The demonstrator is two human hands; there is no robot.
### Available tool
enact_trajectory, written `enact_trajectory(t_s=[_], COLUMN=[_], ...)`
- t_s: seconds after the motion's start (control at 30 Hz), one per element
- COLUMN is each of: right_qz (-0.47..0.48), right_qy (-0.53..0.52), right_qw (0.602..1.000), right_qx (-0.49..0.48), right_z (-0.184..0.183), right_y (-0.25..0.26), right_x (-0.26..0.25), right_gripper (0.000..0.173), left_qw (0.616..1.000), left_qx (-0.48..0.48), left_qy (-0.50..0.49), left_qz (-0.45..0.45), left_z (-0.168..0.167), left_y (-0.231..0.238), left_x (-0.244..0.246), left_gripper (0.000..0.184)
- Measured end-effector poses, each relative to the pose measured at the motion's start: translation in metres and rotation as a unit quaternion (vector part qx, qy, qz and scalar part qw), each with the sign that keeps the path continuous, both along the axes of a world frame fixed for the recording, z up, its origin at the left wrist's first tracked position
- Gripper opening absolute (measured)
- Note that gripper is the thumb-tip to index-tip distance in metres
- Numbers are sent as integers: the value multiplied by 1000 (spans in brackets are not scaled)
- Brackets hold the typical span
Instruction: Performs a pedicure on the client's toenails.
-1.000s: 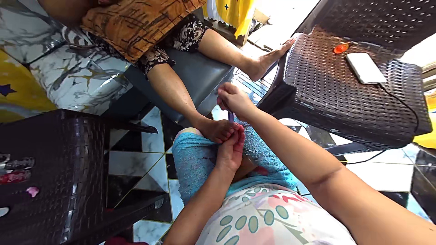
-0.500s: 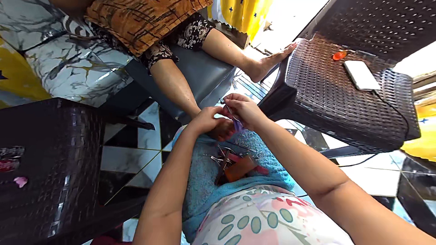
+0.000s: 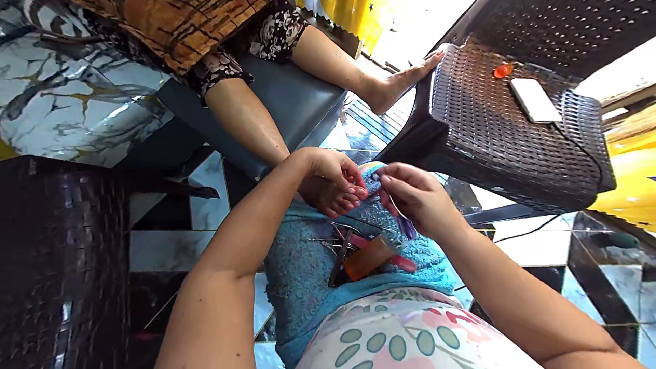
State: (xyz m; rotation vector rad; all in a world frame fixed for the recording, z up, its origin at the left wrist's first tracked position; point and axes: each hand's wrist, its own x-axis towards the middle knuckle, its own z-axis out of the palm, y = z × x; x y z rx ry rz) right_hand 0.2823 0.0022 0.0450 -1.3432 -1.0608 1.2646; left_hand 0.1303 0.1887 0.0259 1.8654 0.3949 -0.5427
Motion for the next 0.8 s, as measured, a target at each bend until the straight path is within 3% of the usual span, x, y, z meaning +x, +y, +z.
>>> enact_trajectory(t_s=[0.1, 0.2, 0.33, 0.63, 0.8], right_qz=[-36, -48, -65, -94, -93], right_qy=[93, 117, 86, 49, 36], right_qw=[990, 981, 983, 982, 983], right_qx=[-101, -149, -149, -155, -152], right_z=[1, -5, -12, -17, -21], right_y=[-27, -35, -26, -12, -8], right_x=[-10, -20, -27, -32, -33], right_gripper=[21, 23, 23, 18, 18], left_qw=[999, 999, 997, 986, 981], left_qx=[31, 22, -9, 10, 24], left_qy=[-1, -41, -68, -155, -183], left_qz=[-45, -1, -33, 53, 55], left_z=[-3, -8, -13, -25, -33], left_y=[7, 0, 15, 5, 9], left_x=[7, 1, 5, -10, -11], left_gripper=[19, 12, 19, 16, 20])
